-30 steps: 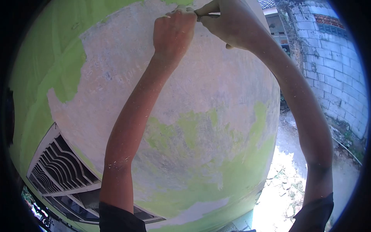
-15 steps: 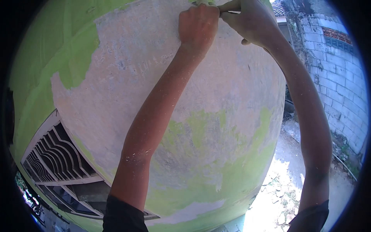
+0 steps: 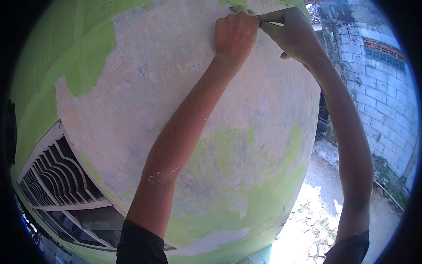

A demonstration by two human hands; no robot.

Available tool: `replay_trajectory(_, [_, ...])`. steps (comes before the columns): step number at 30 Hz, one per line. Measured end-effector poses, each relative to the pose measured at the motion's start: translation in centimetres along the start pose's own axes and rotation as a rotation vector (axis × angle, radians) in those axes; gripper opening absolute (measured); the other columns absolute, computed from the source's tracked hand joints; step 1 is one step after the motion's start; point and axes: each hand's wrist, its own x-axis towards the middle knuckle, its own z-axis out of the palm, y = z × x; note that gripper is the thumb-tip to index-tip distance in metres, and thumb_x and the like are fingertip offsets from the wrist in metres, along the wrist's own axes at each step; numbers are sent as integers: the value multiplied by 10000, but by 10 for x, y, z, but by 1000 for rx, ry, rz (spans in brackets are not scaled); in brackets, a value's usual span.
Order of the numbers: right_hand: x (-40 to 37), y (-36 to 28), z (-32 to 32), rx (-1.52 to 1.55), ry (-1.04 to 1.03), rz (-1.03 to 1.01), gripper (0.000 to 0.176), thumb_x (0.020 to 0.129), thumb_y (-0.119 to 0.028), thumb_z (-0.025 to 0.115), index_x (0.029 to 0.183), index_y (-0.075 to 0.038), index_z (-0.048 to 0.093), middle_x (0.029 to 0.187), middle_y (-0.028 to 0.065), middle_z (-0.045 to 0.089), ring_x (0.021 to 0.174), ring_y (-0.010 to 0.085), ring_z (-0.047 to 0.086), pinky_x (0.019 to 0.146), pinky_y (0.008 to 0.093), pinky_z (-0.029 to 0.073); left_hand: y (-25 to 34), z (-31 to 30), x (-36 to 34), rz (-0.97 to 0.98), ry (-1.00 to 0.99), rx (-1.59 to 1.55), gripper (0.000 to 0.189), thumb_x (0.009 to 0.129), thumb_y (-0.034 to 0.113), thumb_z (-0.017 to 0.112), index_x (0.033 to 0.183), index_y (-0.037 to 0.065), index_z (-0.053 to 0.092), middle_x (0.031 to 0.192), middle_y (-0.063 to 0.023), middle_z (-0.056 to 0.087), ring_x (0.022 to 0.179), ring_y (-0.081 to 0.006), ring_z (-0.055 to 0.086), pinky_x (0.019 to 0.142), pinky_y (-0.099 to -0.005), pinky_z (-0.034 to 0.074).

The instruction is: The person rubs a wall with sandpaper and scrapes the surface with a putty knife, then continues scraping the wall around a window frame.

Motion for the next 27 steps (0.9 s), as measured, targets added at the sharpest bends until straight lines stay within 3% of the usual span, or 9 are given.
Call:
replay_trajectory(2, [6,8,5,38,45,-3,299,927,-184,612,1193,-76,695,937,88,737,425,61,509,349,232,450,5,2,2,-10,-20,-16,69,775,128,682,718,110,716,706,-73,685,663,-203,707,535,-330,529])
replay_trajectory(4, [3,1,-7,69,11,-9,301,924,-190,619,1188,-70,696,897,72,734,428,60,506,351,236,457,-1,-1,8,-21,-5,7,60,766,127,688,716,106,716,711,-73,687,660,-204,707,533,-332,529])
replay_trajectory(7, [-3,-10,-1,-7,-11,36,315,938,-234,612,1193,-70,694,609,-19,557,421,49,465,380,241,447,-3,4,2,-7,-2,172,70,780,157,702,720,178,730,770,-16,712,721,-148,714,568,-296,524])
replay_trajectory(11, [11,0,-15,67,38,-52,326,927,-220,608,1210,-77,687,618,-6,600,413,43,460,349,232,411,4,4,16,-38,-64,15,49,772,154,704,737,165,738,788,-32,715,735,-149,716,588,-296,530])
replay_trajectory(14, [-6,12,-9,29,-51,0,323,930,-215,604,1212,-79,686,697,39,681,417,46,483,358,247,449,11,-1,-2,8,-20,73,53,776,151,697,744,159,738,799,-40,716,735,-146,713,581,-288,527])
replay_trajectory(15, [-6,6,-1,15,-8,14,321,926,-199,610,1202,-54,686,800,83,720,421,58,504,361,254,467,10,7,-1,-12,-18,81,56,775,148,697,739,161,738,798,-40,716,725,-145,711,570,-283,523])
replay_trajectory(18, [3,15,-3,70,64,-28,317,919,-184,616,1188,-33,687,891,108,727,426,79,518,359,258,471,15,12,8,-21,-83,35,57,769,139,697,750,164,745,830,-64,718,705,-148,709,549,-270,519])
replay_trajectory(19, [3,12,-14,36,-2,57,315,919,-191,618,1182,-35,691,960,121,726,437,93,530,365,261,475,15,8,11,-31,-42,36,66,783,138,679,736,149,723,772,-57,702,684,-168,706,551,-294,526])
replay_trajectory(27, [-7,26,-8,82,-18,6,325,914,-236,628,1176,-58,701,908,79,726,497,72,552,412,252,506,19,8,-5,20,-4,29,87,798,119,665,716,123,695,707,-58,685,679,-194,710,537,-318,534])
